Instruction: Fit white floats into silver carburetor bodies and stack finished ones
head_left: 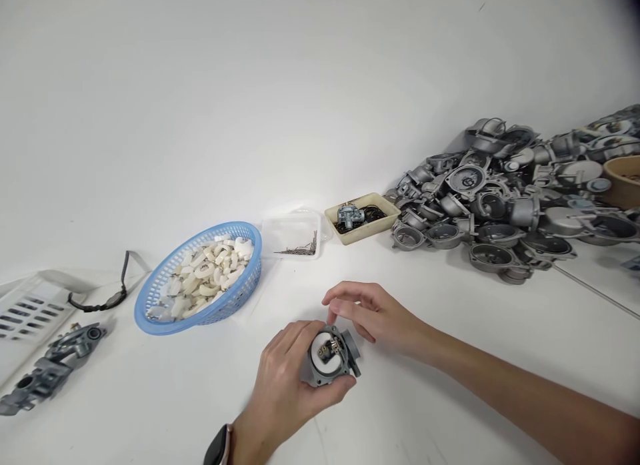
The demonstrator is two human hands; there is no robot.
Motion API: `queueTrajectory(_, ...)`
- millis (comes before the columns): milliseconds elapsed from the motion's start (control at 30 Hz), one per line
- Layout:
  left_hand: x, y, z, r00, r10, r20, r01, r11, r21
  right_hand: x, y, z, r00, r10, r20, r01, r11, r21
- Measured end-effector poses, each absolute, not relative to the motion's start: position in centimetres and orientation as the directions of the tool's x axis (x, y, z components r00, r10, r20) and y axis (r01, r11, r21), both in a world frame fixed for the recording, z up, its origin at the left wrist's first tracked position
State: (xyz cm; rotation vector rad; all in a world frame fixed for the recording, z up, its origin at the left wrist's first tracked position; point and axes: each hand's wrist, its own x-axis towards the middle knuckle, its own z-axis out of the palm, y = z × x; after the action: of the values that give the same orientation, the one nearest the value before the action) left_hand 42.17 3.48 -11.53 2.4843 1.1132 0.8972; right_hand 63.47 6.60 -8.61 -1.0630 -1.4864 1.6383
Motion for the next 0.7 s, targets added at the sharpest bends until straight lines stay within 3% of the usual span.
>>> queueTrajectory(100,42.2,3.5,-11.4,0.507,0.745,0.435,0.568,-0.667,0.482,63.9,6.6,-8.3,-0.396,0.912,-0.11,0.098,-0.077,-0.992)
queueTrajectory(200,42.3,3.6,-11.3,0.505,0.747,0.433,0.56,-0.665,0.494,64.8,6.4,-7.3,-0.541,0.841,-0.023,0.194,0.098,-0.976)
queueTrajectory(300,42.3,3.6,-11.4,0.503,0.745,0.438,0.544,-0.667,0.51,65.4,6.0,-6.4,-0.679,0.734,0.019,0.329,0.328,-0.885)
queueTrajectory(400,42.4,3.7,-11.5,0.499,0.735,0.46,0.517,-0.678,0.522,65.2,5.6,-6.4,-0.691,0.722,0.051,0.413,0.451,-0.791)
queueTrajectory(533,42.4,3.8,-11.5,0.511,0.738,0.441,0.503,-0.672,0.543,64.6,5.3,-7.3,-0.658,0.742,0.132,0.468,0.539,-0.7)
queueTrajectory(700,42.3,3.7,-11.5,0.509,0.757,0.409,0.504,-0.648,0.571,64.4,5.1,-7.5,-0.673,0.734,0.094,0.472,0.524,-0.709)
